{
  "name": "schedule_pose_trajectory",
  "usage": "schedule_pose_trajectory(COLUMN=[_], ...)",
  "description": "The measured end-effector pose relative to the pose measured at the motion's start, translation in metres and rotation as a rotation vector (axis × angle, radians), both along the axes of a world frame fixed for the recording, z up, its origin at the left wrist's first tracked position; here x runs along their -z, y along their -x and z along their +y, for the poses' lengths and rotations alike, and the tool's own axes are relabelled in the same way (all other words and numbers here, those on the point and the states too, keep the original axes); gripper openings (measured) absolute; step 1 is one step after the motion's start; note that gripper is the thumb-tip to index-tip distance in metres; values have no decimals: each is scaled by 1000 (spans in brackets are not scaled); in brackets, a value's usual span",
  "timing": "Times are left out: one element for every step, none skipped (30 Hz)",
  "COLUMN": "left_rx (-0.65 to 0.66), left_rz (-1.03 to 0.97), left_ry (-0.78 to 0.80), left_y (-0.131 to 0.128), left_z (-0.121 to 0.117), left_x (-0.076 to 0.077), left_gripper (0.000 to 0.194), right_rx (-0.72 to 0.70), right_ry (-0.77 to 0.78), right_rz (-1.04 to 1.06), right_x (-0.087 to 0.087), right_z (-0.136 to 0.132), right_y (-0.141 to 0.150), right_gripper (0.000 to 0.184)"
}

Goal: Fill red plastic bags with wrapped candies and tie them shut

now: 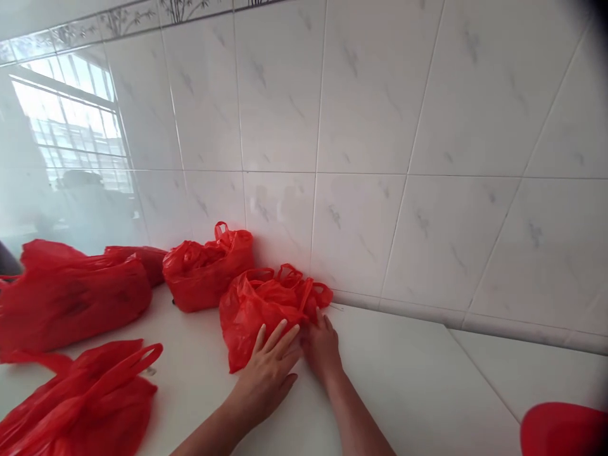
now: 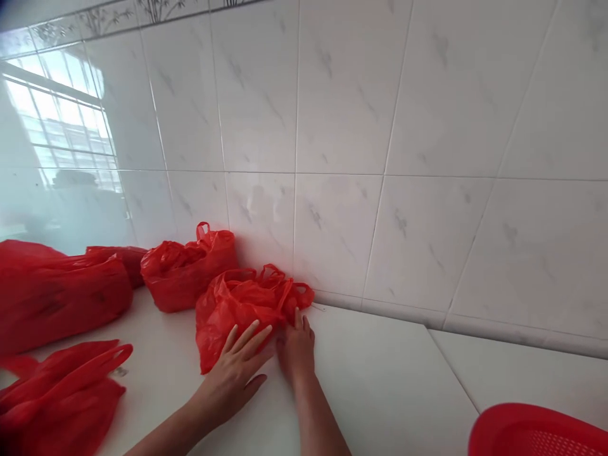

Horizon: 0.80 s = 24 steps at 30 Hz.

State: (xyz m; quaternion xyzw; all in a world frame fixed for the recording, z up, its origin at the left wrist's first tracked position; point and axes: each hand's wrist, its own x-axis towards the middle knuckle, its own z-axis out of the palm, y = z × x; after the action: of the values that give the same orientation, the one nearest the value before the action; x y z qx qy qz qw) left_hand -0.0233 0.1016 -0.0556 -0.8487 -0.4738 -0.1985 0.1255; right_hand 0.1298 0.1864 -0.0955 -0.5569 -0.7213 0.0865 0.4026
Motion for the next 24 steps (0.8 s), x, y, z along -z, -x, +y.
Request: schedule_pose_trajectory(left_rx=[-31,-69,-109,-145,-172,-189,-194,-188,-170,-143,-107,-63,-14,37,86,132,170,196,212,220,225,233,250,276], left_rz=[-24,-59,-98,-137,-171,-197,-218,-240,-262,-286,-312,-340,-370,-404,-443,-488,-542,-607,-684,-771,-865,-960,-1051,-1133], left_ry=[17,33,47,56,61,62,60,57,54,50,50,55,66,84,108,136,165,195,226,259,297,342,393,451], left_y=[-5,-7,-8,-8,-7,-5,-3,-3,-3,-4,-5,-8,-11,-15,-20,-25,-31,-38,-47,-57,-68,-80,-91,-102], left_z=[12,23,34,42,48,53,54,54,52,48,43,38,33,29,26,24,24,25,27,29,32,33,34,34], left_x=[5,11,17,22,26,28,29,29,27,24,21,18,16,14,13,12,12,12,12,12,11,10,9,9], left_gripper=[48,47,44,41,39,39,39,39,38,38,38,38,38,37,35,33,31,29,29,33,41,50,57,59], right_rx=[-10,-11,-2,14,37,67,102,142,185,229,273,311,343,360,361,341,302,248,187,127,72,26,-12,-42], right_ry=[-4,-9,-13,-18,-20,-17,-11,-1,13,29,43,52,55,52,47,45,50,66,89,116,146,175,204,228], right_rz=[36,77,123,177,238,305,378,454,531,608,683,756,828,902,979,1059,1136,1207,1266,1312,1343,1363,1372,1373], right_x=[1,2,3,2,1,-1,-3,-6,-9,-11,-13,-14,-15,-15,-14,-13,-12,-11,-9,-8,-8,-7,-7,-6], right_z=[2,5,6,8,9,9,9,8,8,6,5,3,1,-1,-3,-6,-9,-14,-19,-26,-33,-41,-48,-55], right_y=[-1,-3,-4,-7,-10,-13,-17,-22,-26,-31,-36,-42,-47,-53,-60,-67,-74,-81,-88,-94,-100,-105,-110,-115], right_gripper=[52,52,50,47,43,39,34,29,26,23,21,20,22,25,29,35,40,42,43,43,41,39,38,37])
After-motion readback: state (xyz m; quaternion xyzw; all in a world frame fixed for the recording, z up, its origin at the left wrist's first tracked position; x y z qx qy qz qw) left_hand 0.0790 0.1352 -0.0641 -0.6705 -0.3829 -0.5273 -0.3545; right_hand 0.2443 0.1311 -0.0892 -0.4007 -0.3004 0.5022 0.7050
